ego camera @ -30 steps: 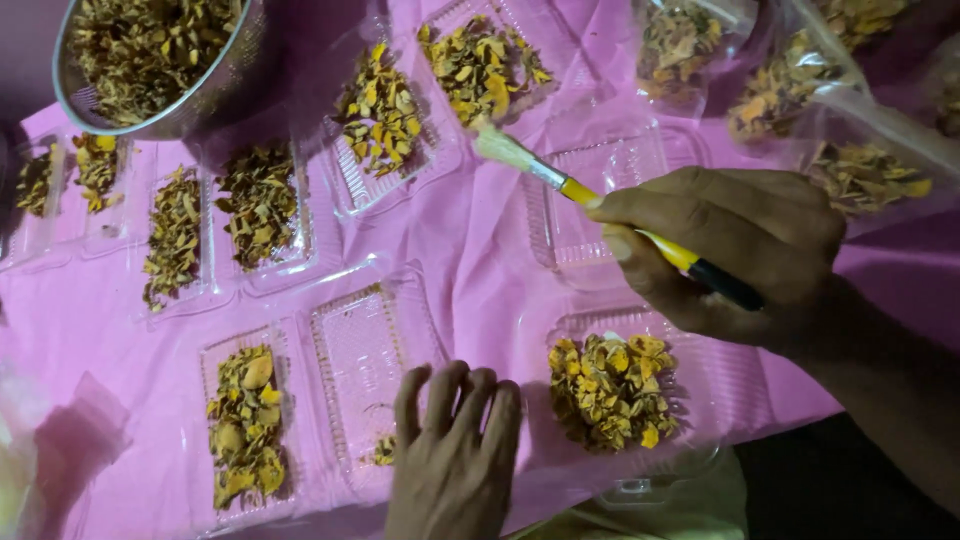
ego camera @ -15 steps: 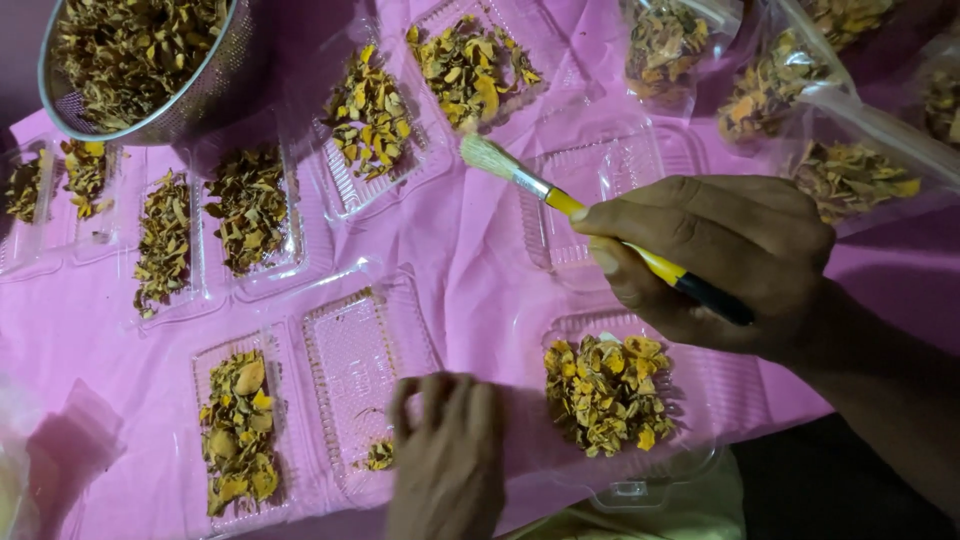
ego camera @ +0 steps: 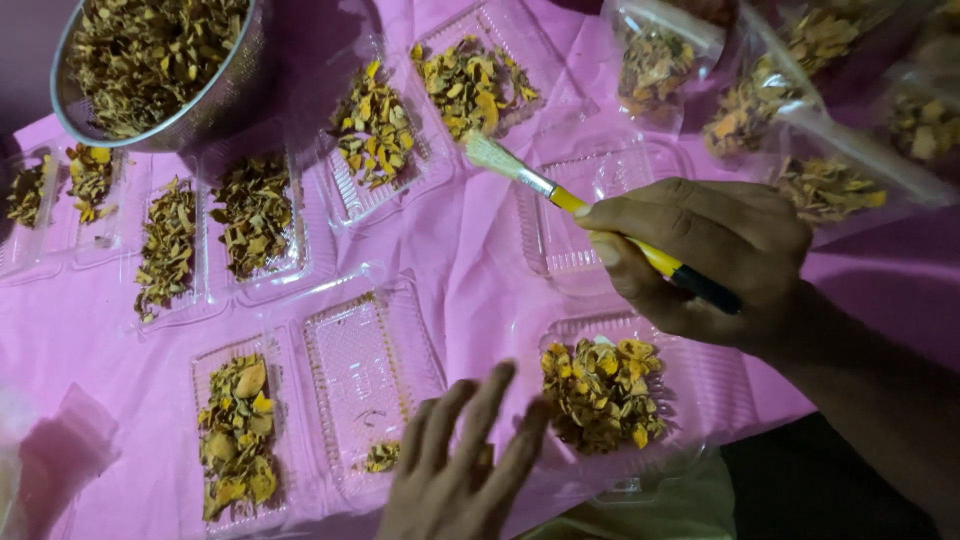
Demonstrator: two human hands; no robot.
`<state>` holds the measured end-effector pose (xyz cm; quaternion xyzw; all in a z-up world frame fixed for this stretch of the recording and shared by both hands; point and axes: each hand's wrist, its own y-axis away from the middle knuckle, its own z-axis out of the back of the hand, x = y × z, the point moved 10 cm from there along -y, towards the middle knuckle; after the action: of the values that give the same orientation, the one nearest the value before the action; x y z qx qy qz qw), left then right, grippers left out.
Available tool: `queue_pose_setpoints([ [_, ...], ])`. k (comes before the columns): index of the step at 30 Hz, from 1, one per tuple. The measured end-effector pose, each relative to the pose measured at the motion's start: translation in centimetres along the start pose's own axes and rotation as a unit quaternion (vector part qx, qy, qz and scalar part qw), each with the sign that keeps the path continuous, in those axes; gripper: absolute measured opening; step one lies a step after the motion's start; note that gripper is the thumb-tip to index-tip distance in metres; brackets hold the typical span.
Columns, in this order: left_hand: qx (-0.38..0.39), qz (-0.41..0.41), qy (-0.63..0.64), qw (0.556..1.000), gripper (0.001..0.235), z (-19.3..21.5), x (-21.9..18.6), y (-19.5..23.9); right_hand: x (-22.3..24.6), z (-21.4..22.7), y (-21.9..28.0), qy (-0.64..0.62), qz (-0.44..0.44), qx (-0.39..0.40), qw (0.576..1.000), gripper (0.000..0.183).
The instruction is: Using a paintbrush to clean the edges and arrange dried herbal material inside plastic containers for packaging.
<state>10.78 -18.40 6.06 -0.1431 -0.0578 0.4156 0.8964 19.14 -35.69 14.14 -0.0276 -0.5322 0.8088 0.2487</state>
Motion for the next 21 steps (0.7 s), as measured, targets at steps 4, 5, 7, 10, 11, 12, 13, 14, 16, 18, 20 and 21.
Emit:
queue_pose_setpoints([
  [4,-0.012,-0.035,-0.014,0.999,0.035,-0.5,-1.6,-0.2,-0.1,0.2,0.1,0.0,0.006,-0.016,1.0,0.013],
  [5,-0.011,-0.035,-0.014,0.999,0.035,-0.3,-1.7,-0.4,0.0,0.3,0.0,0.0,0.005,-0.016,1.0,0.013],
  [7,-0.047,-0.045,-0.009,0.998,0.024,0.9,-1.8,-0.8,0.2,0.4,-0.3,-0.005,0.007,-0.017,1.0,0.013],
  [10,-0.069,-0.045,-0.02,0.996,0.019,1.7,-1.6,-0.4,0.2,0.3,-0.3,0.014,0.002,-0.001,1.0,0.018],
  [11,-0.07,-0.045,-0.019,0.996,0.019,1.7,-1.5,-0.3,0.1,0.3,-0.2,0.014,0.002,-0.001,1.0,0.018],
  [12,-0.075,-0.036,-0.031,0.996,0.017,1.8,-1.2,-0.2,0.1,0.3,-0.1,0.017,0.004,-0.002,1.0,0.017],
  [13,-0.082,-0.028,-0.042,0.995,0.016,1.8,-1.0,-0.1,0.0,0.3,0.1,0.02,0.006,-0.004,1.0,0.016],
  [14,-0.082,-0.029,-0.042,0.995,0.016,1.8,-1.1,-0.2,0.1,0.3,-0.1,0.021,0.006,-0.003,1.0,0.016],
  [16,-0.112,-0.028,-0.054,0.992,0.015,2.5,-1.4,0.0,0.3,0.2,-0.5,0.013,0.005,-0.004,1.0,0.013],
  [18,-0.1,-0.026,-0.035,0.994,0.032,1.9,-1.2,0.4,0.3,0.2,-0.3,0.005,0.004,-0.002,1.0,0.011],
  [20,-0.087,-0.021,-0.017,0.996,0.052,1.5,-1.0,1.1,0.2,-0.1,-0.2,-0.007,0.005,-0.001,1.0,0.009],
  [21,-0.058,-0.022,0.006,0.998,0.062,0.9,-0.9,1.4,0.2,-0.1,0.0,-0.004,0.006,-0.003,1.0,0.01],
])
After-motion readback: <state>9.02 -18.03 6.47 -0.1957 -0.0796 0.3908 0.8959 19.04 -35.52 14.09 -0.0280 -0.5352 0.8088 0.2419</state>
